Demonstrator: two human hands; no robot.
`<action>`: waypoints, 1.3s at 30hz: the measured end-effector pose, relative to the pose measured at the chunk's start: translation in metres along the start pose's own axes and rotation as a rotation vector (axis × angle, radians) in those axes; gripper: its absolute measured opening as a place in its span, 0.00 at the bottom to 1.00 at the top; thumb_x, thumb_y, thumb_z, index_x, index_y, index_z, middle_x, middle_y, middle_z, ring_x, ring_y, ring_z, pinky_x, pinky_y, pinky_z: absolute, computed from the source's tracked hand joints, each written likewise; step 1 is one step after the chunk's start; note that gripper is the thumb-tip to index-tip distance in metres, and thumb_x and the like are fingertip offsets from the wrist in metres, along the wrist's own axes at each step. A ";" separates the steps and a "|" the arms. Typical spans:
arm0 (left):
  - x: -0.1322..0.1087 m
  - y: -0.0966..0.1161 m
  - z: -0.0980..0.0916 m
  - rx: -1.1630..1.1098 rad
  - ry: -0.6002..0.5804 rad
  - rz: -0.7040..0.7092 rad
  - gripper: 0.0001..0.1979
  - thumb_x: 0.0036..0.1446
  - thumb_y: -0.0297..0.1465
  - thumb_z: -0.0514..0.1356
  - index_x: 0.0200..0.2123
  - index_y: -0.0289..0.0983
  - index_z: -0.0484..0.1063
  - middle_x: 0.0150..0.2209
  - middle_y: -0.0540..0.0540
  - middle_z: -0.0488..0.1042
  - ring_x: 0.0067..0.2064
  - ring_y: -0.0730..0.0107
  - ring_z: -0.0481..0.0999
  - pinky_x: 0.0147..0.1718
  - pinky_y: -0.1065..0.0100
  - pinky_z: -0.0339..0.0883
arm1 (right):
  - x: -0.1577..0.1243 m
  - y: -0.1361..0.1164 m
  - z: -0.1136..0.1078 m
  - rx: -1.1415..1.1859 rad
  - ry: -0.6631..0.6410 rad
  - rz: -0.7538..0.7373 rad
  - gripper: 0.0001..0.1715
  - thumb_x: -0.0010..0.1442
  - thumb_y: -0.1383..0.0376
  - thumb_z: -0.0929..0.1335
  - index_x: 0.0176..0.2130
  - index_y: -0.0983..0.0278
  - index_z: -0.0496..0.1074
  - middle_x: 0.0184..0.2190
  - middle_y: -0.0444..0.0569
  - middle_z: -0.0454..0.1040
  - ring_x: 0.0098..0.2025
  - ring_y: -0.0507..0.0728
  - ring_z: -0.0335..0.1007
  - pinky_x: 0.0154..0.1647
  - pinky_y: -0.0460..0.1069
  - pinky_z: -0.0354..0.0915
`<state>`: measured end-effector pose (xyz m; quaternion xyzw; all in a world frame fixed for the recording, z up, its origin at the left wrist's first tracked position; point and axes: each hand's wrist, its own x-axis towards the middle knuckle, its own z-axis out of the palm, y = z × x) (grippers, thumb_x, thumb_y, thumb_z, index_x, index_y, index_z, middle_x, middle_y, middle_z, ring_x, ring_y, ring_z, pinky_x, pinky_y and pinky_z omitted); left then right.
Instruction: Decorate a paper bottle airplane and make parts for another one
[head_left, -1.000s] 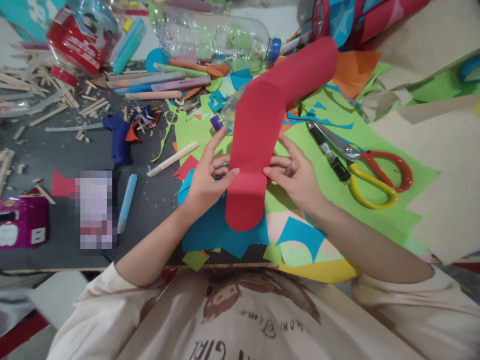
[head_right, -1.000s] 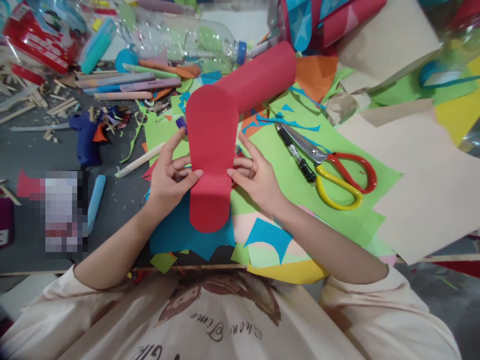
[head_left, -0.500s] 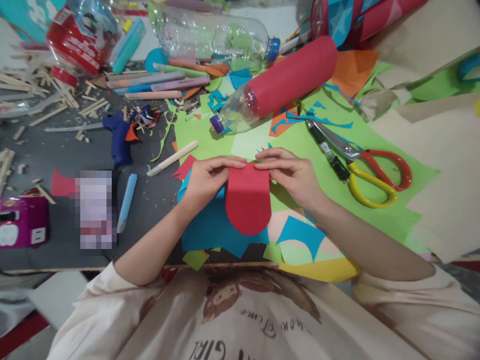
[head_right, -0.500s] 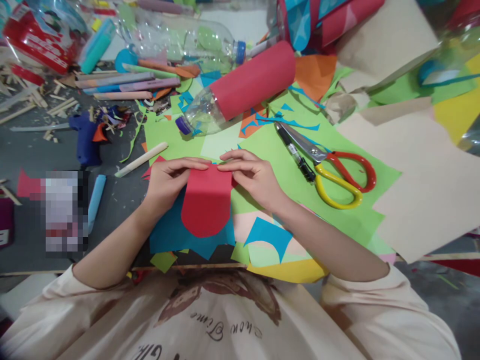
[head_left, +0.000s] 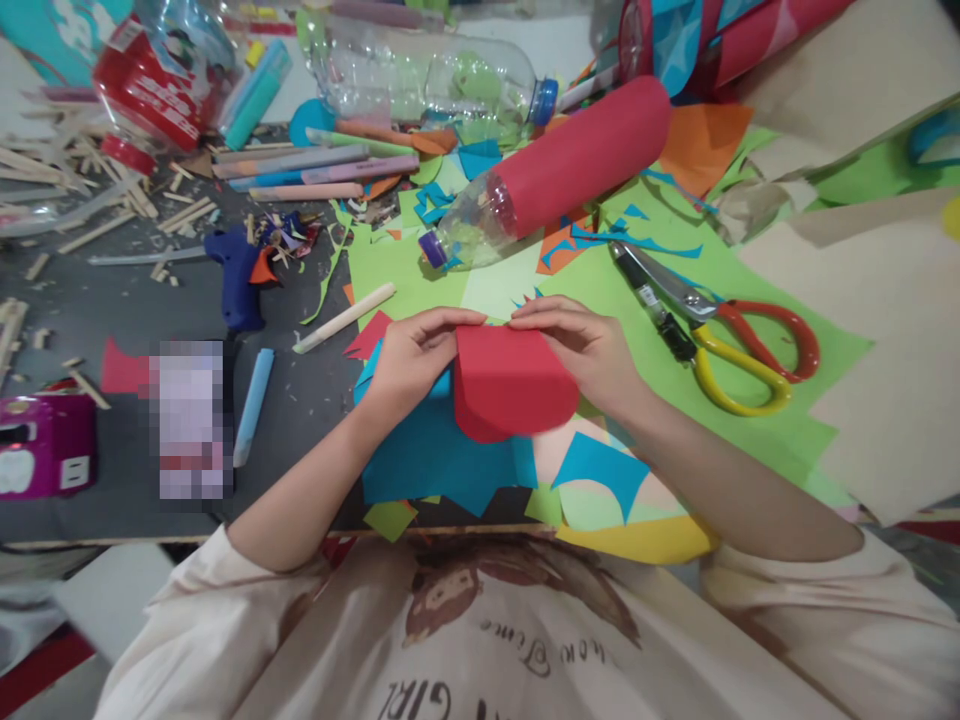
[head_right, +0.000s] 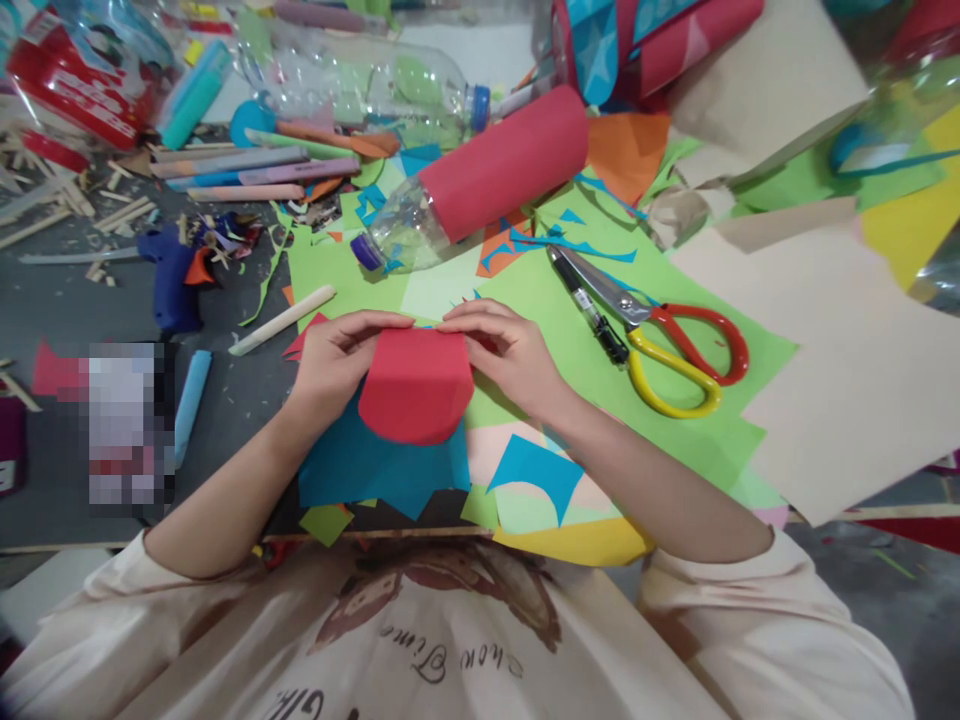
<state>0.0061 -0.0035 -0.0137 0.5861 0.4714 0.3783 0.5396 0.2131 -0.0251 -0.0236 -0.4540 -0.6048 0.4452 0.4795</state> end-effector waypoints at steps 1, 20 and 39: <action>0.000 -0.001 0.000 -0.010 0.000 0.000 0.08 0.52 0.32 0.64 0.35 0.37 0.81 0.40 0.44 0.84 0.45 0.60 0.83 0.44 0.66 0.78 | 0.000 -0.001 0.000 0.016 0.008 0.015 0.09 0.59 0.56 0.73 0.34 0.58 0.82 0.37 0.48 0.79 0.42 0.55 0.75 0.49 0.55 0.71; -0.006 0.004 0.003 0.010 -0.160 0.103 0.07 0.55 0.30 0.61 0.38 0.39 0.71 0.39 0.50 0.73 0.28 0.81 0.67 0.27 0.76 0.63 | 0.002 -0.013 0.002 0.177 0.092 0.276 0.23 0.50 0.45 0.75 0.33 0.60 0.72 0.26 0.42 0.73 0.28 0.52 0.71 0.28 0.48 0.70; -0.008 0.012 0.001 0.145 -0.157 0.120 0.16 0.56 0.28 0.59 0.49 0.36 0.75 0.51 0.43 0.79 0.47 0.66 0.80 0.34 0.74 0.74 | 0.000 -0.033 -0.019 -0.181 0.084 0.144 0.08 0.63 0.59 0.67 0.42 0.57 0.71 0.30 0.42 0.74 0.29 0.52 0.72 0.32 0.49 0.69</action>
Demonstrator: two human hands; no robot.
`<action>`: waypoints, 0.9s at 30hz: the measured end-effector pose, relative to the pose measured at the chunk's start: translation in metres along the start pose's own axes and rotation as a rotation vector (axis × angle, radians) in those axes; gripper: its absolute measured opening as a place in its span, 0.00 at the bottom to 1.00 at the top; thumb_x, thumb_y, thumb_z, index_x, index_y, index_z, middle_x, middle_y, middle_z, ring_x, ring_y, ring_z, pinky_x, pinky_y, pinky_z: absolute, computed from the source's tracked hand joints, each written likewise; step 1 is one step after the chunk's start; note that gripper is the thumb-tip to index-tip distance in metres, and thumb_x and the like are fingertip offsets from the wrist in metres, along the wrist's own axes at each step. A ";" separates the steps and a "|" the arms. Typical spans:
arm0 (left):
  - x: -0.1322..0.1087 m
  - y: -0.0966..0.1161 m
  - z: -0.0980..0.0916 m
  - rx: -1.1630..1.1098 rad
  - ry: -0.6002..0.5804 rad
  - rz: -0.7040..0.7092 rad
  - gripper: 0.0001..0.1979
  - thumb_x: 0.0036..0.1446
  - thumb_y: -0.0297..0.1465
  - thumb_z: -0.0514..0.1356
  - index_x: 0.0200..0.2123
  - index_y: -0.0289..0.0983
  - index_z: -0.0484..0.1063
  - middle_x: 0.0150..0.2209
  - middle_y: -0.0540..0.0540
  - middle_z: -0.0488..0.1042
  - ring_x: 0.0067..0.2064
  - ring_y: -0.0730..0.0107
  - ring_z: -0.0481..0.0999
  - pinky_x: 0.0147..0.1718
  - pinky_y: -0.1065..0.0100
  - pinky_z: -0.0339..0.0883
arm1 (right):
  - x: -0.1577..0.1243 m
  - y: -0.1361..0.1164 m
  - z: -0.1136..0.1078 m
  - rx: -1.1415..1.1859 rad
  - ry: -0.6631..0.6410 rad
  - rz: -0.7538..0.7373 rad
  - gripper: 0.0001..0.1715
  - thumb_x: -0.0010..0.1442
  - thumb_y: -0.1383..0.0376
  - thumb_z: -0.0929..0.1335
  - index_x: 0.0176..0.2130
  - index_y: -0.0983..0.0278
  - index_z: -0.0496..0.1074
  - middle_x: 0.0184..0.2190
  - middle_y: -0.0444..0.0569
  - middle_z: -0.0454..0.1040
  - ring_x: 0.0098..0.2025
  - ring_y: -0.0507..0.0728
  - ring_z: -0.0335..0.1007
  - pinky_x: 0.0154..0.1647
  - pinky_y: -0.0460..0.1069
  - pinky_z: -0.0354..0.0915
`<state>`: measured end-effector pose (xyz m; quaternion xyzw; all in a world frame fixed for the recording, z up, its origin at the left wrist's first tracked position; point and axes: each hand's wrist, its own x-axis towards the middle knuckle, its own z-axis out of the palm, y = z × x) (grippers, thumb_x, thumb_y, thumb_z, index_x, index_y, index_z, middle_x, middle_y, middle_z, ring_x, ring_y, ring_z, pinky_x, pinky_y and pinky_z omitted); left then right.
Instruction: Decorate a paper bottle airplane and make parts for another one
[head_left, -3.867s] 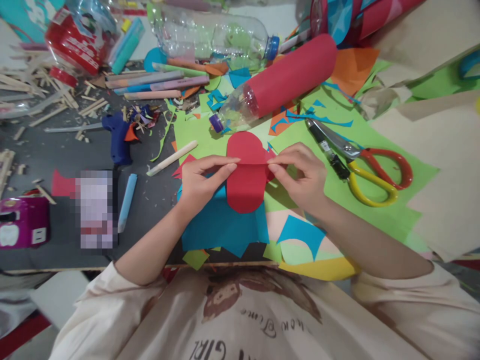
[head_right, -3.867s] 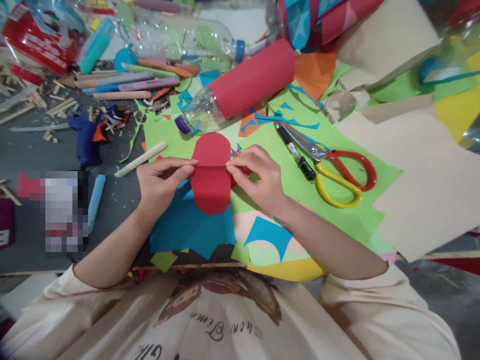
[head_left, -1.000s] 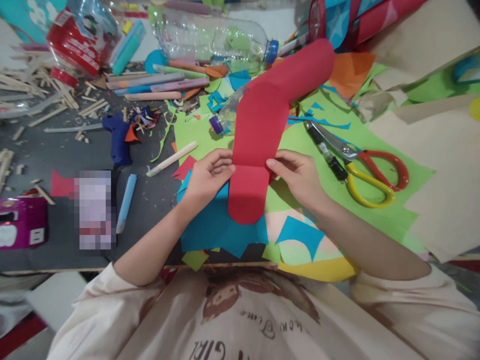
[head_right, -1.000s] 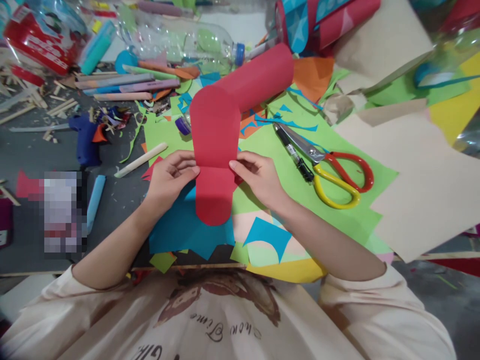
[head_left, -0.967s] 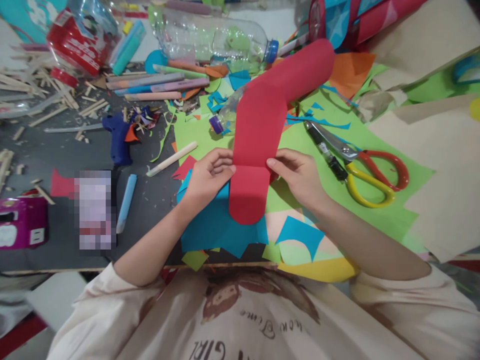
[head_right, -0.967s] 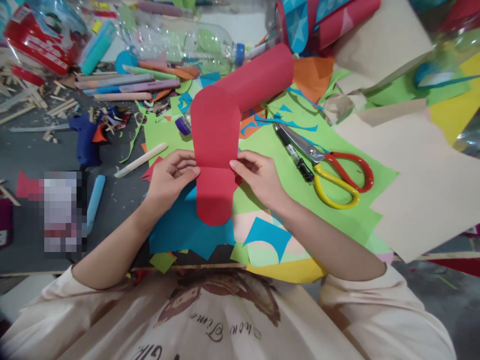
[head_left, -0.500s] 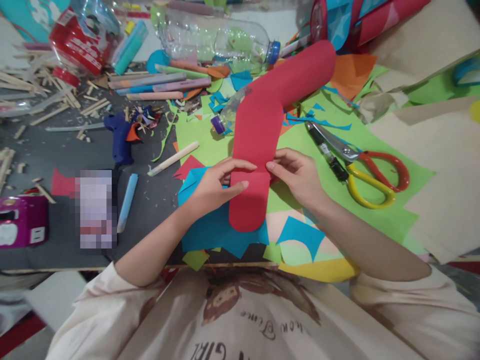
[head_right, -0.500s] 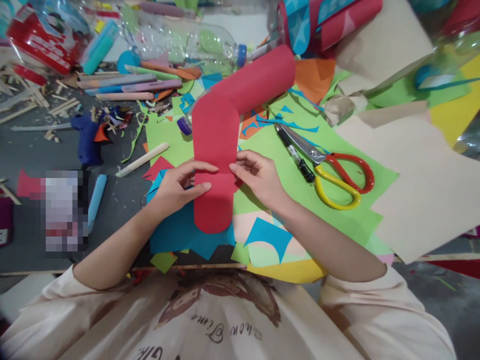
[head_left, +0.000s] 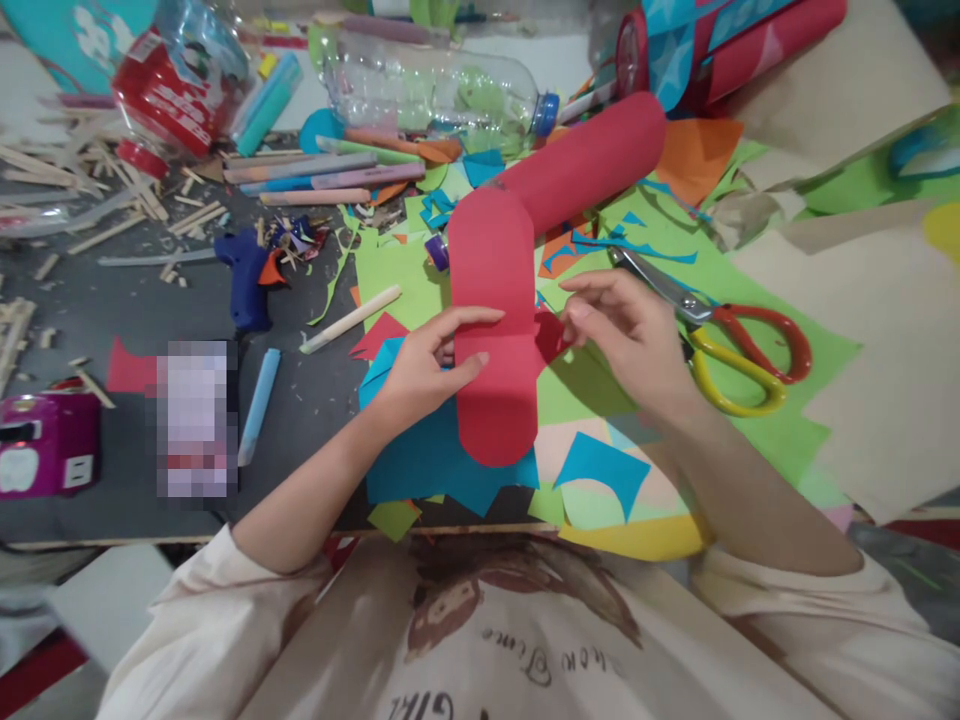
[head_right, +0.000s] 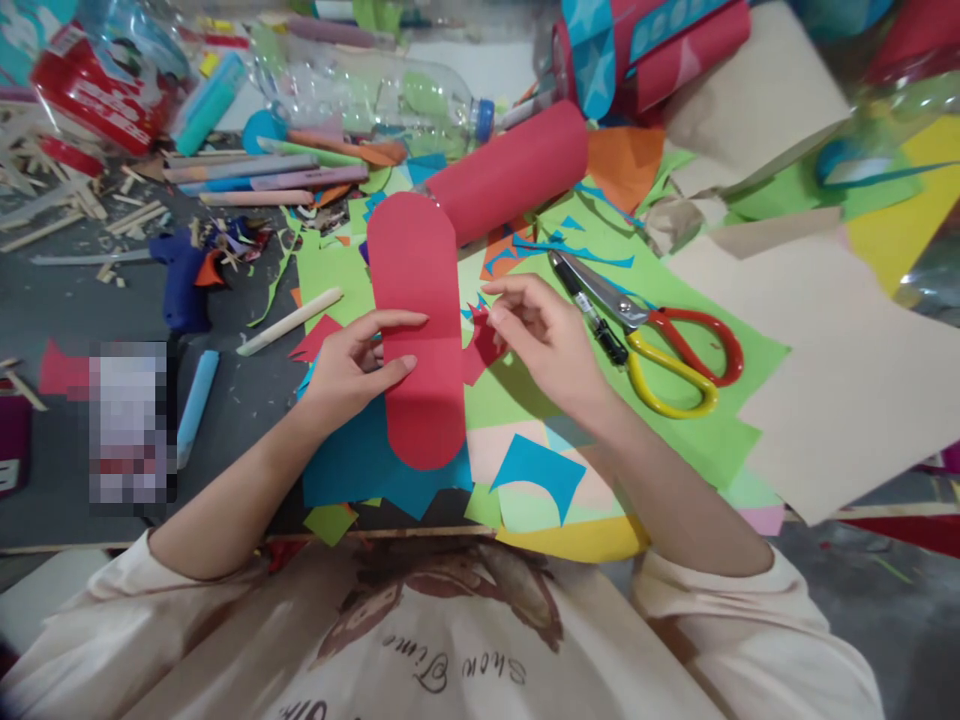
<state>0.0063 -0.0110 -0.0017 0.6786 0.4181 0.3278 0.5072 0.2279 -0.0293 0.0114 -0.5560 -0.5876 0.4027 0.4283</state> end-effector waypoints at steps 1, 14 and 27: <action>0.000 -0.001 0.000 -0.010 0.004 0.000 0.16 0.56 0.28 0.59 0.49 0.36 0.75 0.50 0.44 0.80 0.46 0.66 0.80 0.34 0.74 0.74 | -0.002 -0.004 -0.008 -0.079 -0.022 -0.004 0.09 0.62 0.59 0.67 0.42 0.58 0.72 0.33 0.44 0.76 0.32 0.53 0.73 0.34 0.50 0.70; 0.002 -0.008 -0.001 0.014 0.047 0.024 0.18 0.55 0.28 0.58 0.49 0.36 0.73 0.50 0.44 0.79 0.44 0.70 0.79 0.28 0.77 0.68 | -0.046 0.029 -0.153 -1.179 -0.222 0.168 0.31 0.62 0.52 0.61 0.59 0.63 0.68 0.44 0.61 0.77 0.43 0.68 0.74 0.40 0.58 0.68; 0.002 -0.005 -0.001 0.032 0.056 0.004 0.19 0.54 0.29 0.58 0.50 0.37 0.74 0.50 0.43 0.79 0.36 0.72 0.77 0.23 0.76 0.65 | -0.027 0.024 -0.123 -1.218 -0.204 0.232 0.29 0.57 0.67 0.64 0.58 0.64 0.68 0.37 0.60 0.71 0.41 0.67 0.72 0.42 0.55 0.67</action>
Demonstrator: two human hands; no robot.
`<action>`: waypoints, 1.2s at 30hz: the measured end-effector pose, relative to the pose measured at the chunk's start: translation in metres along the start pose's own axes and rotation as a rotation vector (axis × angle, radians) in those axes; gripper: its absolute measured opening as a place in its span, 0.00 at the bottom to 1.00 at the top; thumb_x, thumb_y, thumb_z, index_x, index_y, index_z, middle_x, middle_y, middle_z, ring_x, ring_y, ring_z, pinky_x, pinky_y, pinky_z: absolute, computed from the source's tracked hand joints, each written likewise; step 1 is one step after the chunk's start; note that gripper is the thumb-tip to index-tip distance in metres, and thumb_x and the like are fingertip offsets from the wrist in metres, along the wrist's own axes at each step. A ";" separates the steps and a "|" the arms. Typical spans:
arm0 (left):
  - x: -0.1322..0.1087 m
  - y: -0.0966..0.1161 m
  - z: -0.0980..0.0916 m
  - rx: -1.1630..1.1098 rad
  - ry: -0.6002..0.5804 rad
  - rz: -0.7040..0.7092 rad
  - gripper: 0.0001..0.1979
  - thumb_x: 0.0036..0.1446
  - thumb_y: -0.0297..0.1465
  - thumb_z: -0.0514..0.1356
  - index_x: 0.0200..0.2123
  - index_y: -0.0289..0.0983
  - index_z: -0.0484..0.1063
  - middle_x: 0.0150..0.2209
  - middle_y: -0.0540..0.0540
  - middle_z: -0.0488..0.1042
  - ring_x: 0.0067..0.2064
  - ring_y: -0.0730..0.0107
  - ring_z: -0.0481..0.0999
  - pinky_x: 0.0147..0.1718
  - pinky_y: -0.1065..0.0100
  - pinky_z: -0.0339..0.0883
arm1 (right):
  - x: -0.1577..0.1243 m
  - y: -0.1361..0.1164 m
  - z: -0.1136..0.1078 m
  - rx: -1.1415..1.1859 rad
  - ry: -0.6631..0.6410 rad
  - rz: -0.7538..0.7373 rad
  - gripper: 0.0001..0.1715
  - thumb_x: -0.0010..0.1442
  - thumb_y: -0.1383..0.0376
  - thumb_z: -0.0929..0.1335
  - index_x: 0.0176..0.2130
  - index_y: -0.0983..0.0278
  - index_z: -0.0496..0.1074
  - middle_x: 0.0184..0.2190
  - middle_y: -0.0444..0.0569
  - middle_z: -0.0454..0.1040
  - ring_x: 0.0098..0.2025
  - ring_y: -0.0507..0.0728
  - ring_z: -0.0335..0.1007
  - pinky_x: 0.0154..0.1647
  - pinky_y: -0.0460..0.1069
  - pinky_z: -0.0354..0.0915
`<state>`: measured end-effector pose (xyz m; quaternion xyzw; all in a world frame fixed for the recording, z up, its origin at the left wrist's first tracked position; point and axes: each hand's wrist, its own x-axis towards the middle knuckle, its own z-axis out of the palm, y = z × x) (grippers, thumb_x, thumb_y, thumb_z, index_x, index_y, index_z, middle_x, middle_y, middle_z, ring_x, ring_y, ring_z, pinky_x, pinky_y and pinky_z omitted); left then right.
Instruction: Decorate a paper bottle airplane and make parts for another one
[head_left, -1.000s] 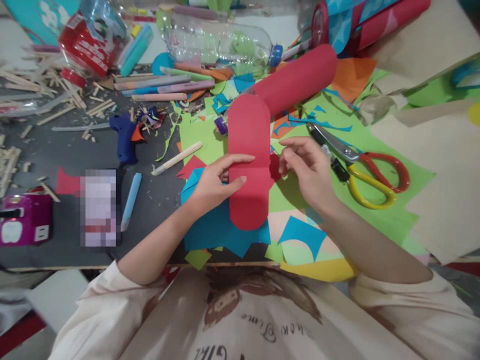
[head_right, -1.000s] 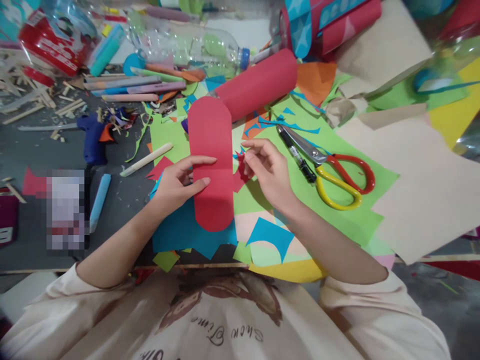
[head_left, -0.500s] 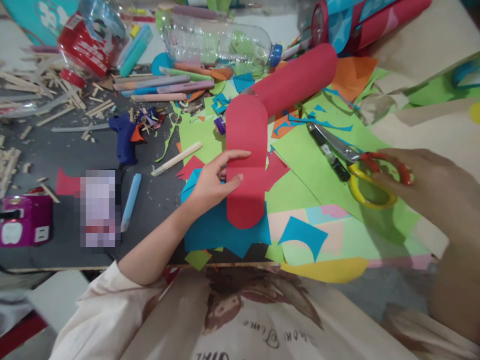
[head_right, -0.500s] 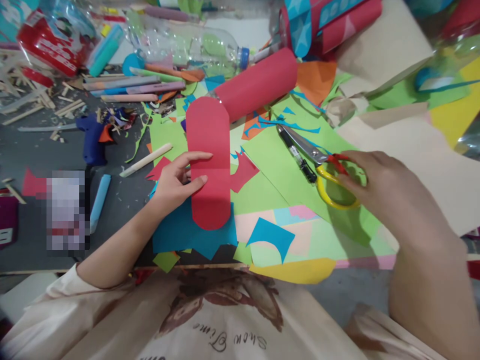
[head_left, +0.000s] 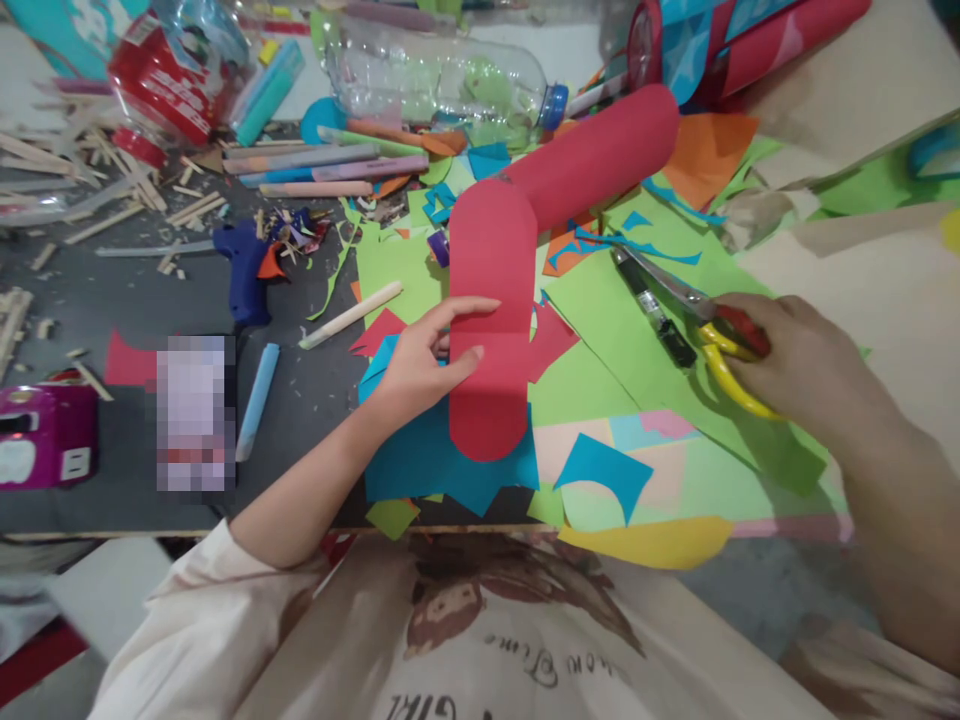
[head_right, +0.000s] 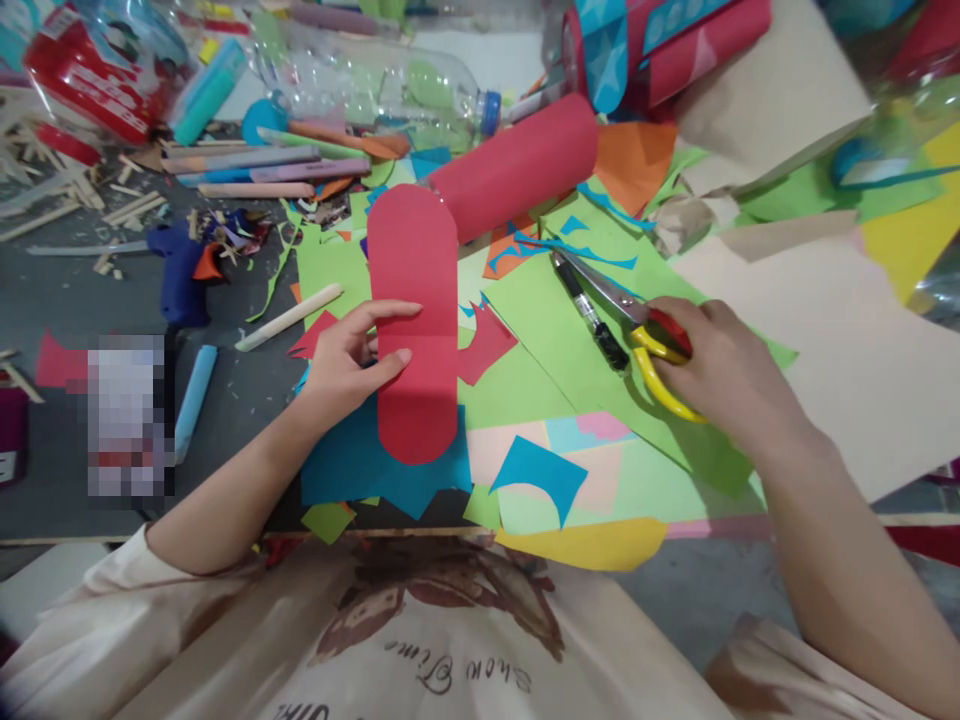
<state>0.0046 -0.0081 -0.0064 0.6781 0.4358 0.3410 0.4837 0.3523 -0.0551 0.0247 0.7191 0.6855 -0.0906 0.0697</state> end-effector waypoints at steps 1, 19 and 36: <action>0.000 0.000 0.000 -0.009 -0.001 0.000 0.19 0.53 0.29 0.58 0.50 0.36 0.74 0.50 0.43 0.79 0.37 0.71 0.78 0.24 0.76 0.66 | 0.001 0.000 0.000 0.009 0.014 0.020 0.28 0.57 0.67 0.63 0.57 0.65 0.70 0.38 0.61 0.73 0.42 0.67 0.72 0.42 0.56 0.67; -0.007 0.006 -0.001 0.118 0.028 0.058 0.18 0.56 0.29 0.58 0.51 0.40 0.75 0.50 0.46 0.80 0.41 0.69 0.79 0.26 0.73 0.66 | -0.019 -0.017 -0.034 0.190 -0.141 -0.159 0.51 0.46 0.22 0.51 0.43 0.54 0.71 0.36 0.56 0.76 0.32 0.64 0.73 0.28 0.56 0.66; -0.011 0.000 -0.003 0.107 -0.070 0.141 0.20 0.64 0.43 0.59 0.55 0.41 0.74 0.55 0.43 0.77 0.54 0.61 0.77 0.44 0.69 0.75 | -0.016 -0.024 -0.018 0.155 -0.088 -0.410 0.39 0.59 0.31 0.56 0.46 0.55 0.73 0.39 0.53 0.78 0.35 0.63 0.77 0.28 0.54 0.70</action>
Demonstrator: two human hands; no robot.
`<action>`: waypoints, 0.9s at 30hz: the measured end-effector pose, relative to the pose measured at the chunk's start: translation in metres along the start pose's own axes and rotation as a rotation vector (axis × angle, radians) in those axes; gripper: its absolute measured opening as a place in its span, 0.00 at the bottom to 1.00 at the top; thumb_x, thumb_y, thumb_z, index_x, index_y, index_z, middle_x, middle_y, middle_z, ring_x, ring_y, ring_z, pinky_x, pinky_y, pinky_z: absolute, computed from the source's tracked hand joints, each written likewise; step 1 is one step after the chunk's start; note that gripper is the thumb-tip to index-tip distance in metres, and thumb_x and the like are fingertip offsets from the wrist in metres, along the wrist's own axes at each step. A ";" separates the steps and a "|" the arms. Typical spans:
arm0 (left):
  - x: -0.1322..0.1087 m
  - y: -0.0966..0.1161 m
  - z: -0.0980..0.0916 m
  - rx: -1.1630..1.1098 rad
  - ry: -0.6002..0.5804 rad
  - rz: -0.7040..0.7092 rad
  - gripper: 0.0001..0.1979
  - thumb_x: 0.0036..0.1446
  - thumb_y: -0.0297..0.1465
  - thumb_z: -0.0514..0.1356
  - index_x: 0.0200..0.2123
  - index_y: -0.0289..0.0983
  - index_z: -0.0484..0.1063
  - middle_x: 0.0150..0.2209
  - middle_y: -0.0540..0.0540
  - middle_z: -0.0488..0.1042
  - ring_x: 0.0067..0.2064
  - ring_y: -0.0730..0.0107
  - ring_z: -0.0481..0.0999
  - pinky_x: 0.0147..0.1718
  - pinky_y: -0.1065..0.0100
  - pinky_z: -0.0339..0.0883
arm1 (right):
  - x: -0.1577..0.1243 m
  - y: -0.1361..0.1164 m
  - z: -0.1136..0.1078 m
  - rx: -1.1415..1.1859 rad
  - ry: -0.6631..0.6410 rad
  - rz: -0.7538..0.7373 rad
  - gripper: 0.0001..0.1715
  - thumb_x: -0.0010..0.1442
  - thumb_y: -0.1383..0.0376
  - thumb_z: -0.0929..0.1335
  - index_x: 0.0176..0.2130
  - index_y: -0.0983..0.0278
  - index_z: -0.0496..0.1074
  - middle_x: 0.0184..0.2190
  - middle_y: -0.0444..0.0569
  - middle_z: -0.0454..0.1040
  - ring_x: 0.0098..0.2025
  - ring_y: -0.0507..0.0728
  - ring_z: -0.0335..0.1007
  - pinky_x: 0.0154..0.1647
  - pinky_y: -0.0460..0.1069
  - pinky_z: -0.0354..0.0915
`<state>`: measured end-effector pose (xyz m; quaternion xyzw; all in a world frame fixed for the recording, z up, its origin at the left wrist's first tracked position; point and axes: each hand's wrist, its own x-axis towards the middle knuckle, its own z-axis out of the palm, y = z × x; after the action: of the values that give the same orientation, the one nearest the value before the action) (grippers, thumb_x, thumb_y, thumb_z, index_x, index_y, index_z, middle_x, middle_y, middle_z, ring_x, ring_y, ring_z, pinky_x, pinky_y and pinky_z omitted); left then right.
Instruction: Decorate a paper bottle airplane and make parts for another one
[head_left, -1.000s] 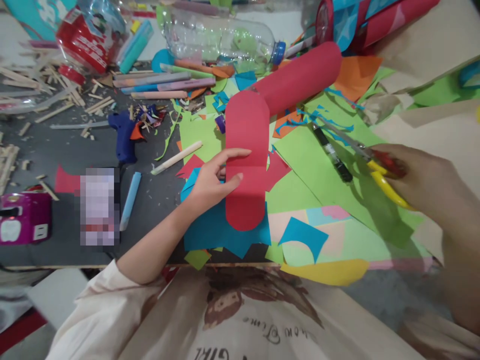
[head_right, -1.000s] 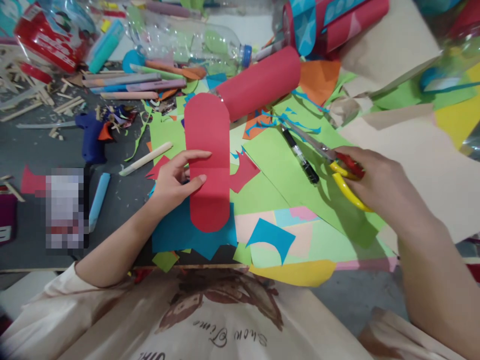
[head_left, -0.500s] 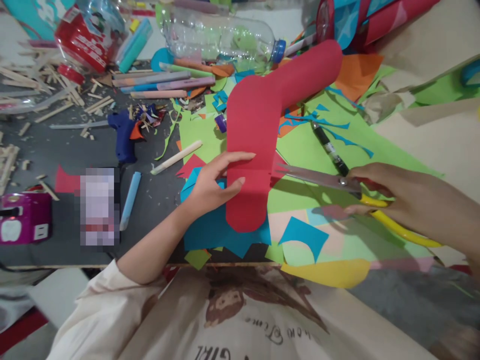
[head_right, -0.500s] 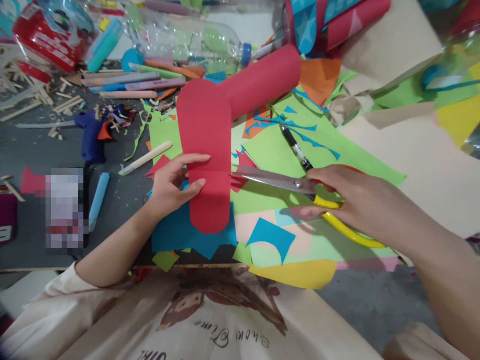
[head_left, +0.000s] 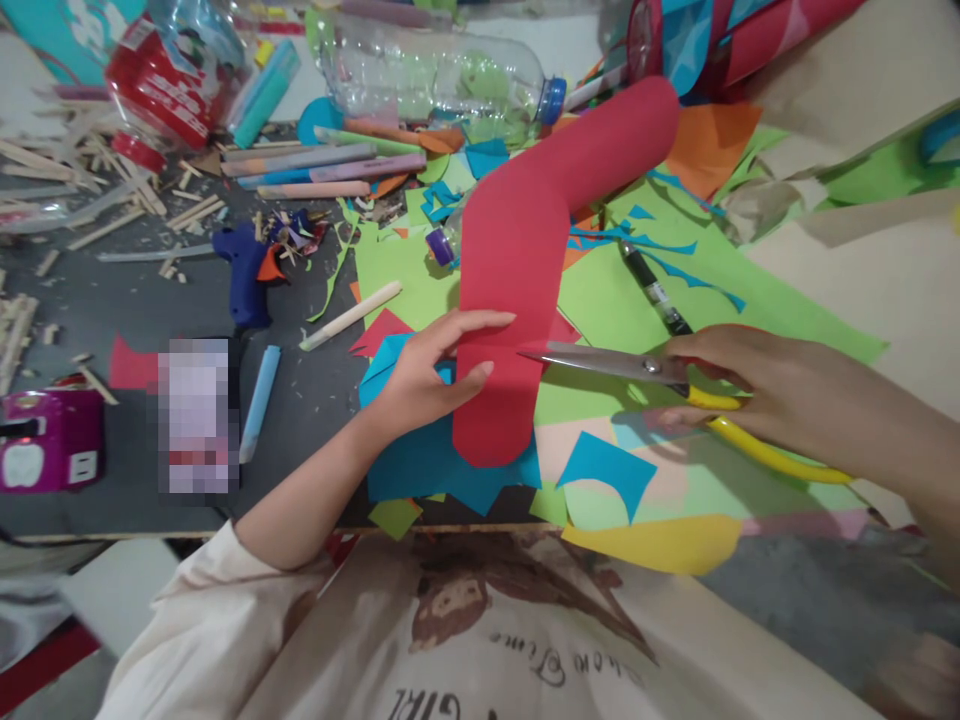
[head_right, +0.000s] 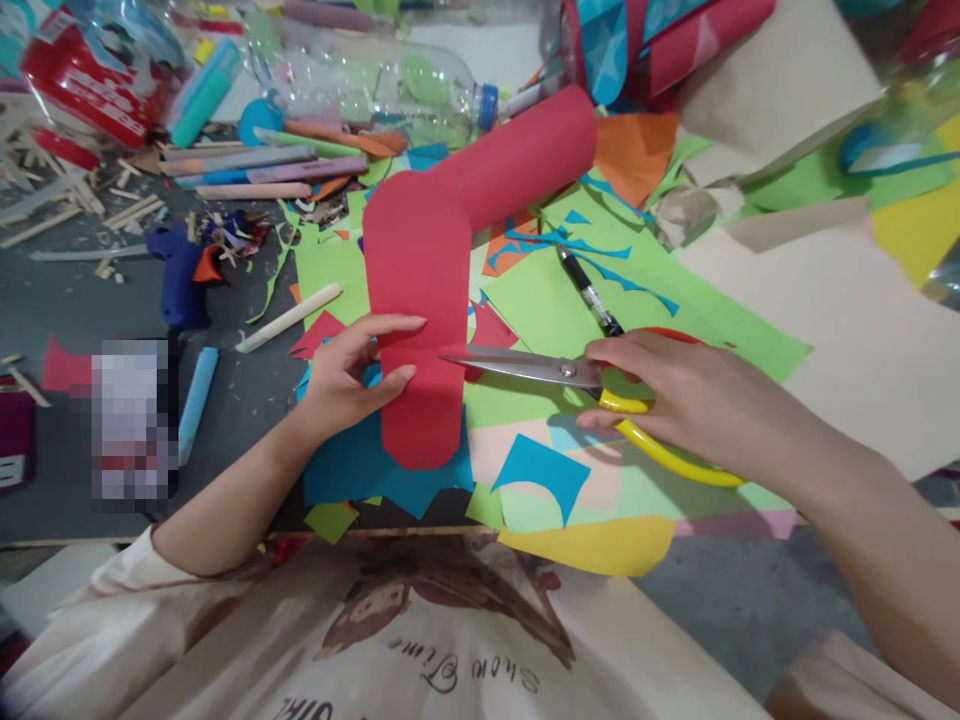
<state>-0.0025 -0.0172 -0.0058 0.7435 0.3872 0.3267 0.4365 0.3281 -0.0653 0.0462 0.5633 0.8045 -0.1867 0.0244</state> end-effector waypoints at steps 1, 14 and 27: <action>0.000 0.000 0.000 -0.009 -0.004 0.008 0.19 0.64 0.43 0.59 0.55 0.41 0.74 0.55 0.43 0.77 0.55 0.60 0.77 0.47 0.68 0.75 | 0.000 -0.001 0.000 -0.007 0.005 -0.006 0.41 0.58 0.30 0.56 0.46 0.55 0.73 0.39 0.53 0.78 0.36 0.64 0.78 0.28 0.55 0.70; 0.001 0.001 -0.001 -0.032 -0.023 0.023 0.17 0.63 0.34 0.61 0.55 0.42 0.73 0.56 0.45 0.77 0.56 0.61 0.77 0.50 0.66 0.74 | 0.007 -0.008 0.002 0.006 0.005 -0.019 0.43 0.57 0.29 0.54 0.45 0.56 0.73 0.39 0.52 0.79 0.35 0.64 0.78 0.28 0.55 0.70; 0.002 -0.001 0.000 -0.016 -0.016 0.057 0.17 0.63 0.33 0.61 0.54 0.40 0.74 0.55 0.45 0.78 0.54 0.63 0.78 0.43 0.72 0.75 | 0.008 -0.005 0.002 0.016 0.024 -0.112 0.41 0.59 0.31 0.54 0.43 0.56 0.75 0.34 0.50 0.79 0.29 0.59 0.76 0.23 0.50 0.67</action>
<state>-0.0019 -0.0155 -0.0067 0.7533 0.3598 0.3363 0.4359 0.3208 -0.0604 0.0440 0.5198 0.8334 -0.1875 -0.0005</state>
